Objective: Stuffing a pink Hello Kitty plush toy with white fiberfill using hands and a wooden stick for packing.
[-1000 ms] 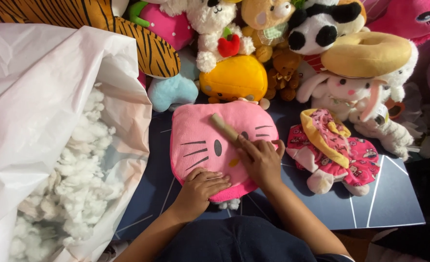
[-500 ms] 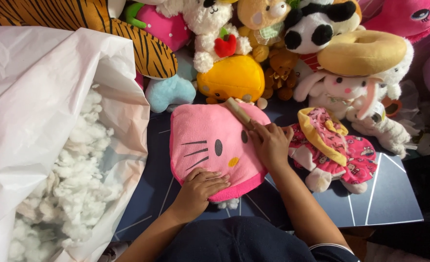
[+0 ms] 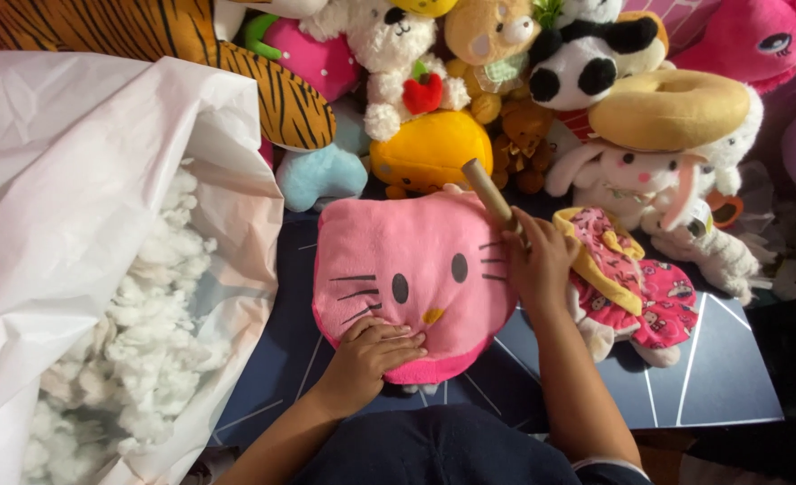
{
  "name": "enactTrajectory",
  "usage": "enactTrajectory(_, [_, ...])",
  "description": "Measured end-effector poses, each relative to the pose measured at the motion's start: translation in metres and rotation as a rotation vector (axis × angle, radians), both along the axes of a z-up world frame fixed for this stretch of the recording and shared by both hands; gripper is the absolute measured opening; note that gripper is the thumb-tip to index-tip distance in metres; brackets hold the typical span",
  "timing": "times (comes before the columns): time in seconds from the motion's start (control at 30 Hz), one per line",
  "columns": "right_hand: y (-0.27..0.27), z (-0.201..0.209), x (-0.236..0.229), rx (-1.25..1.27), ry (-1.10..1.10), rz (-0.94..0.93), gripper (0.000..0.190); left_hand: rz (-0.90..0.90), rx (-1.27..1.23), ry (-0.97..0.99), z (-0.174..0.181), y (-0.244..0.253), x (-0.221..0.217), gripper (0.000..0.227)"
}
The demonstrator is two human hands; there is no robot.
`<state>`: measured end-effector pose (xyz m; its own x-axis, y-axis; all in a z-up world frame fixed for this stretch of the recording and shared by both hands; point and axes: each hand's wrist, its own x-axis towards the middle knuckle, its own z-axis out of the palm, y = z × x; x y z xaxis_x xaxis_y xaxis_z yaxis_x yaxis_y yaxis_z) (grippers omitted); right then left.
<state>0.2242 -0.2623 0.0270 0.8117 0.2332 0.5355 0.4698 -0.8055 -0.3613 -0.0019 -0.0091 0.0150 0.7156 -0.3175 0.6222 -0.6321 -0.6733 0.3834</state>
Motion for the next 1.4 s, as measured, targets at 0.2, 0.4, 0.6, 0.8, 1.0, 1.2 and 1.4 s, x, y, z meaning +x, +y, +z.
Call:
enactTrajectory(0.2, [0.044, 0.090, -0.099, -0.194, -0.453, 0.600, 0.019, 0.048, 0.011, 0.075, -0.018, 0.001, -0.001, 0.040])
enactTrajectory(0.4, [0.068, 0.035, -0.082, -0.290, -0.267, 0.667, 0.027, 0.063, 0.055, 0.126, -0.032, 0.003, -0.006, 0.059])
enactTrajectory(0.6, [0.092, 0.013, -0.056, -0.322, -0.234, 0.648, 0.032, 0.061, 0.069, 0.047, -0.030, 0.004, 0.003, 0.055])
enactTrajectory(0.8, [0.123, 0.020, -0.041, -0.297, -0.364, 0.608, 0.032, 0.074, 0.068, 0.035, -0.030, 0.003, 0.003, 0.056])
enactTrajectory(1.0, [0.148, 0.024, -0.025, -0.308, -0.324, 0.603, 0.024, 0.066, 0.064, 0.053, -0.026, 0.005, 0.001, 0.061])
enactTrajectory(1.2, [0.161, 0.021, -0.002, -0.314, -0.246, 0.624, 0.026, 0.066, 0.051, 0.057, -0.026, 0.005, 0.001, 0.059])
enactTrajectory(1.4, [0.180, 0.000, 0.029, -0.344, -0.259, 0.609, 0.024, 0.083, 0.068, 0.030, -0.028, 0.004, 0.001, 0.056])
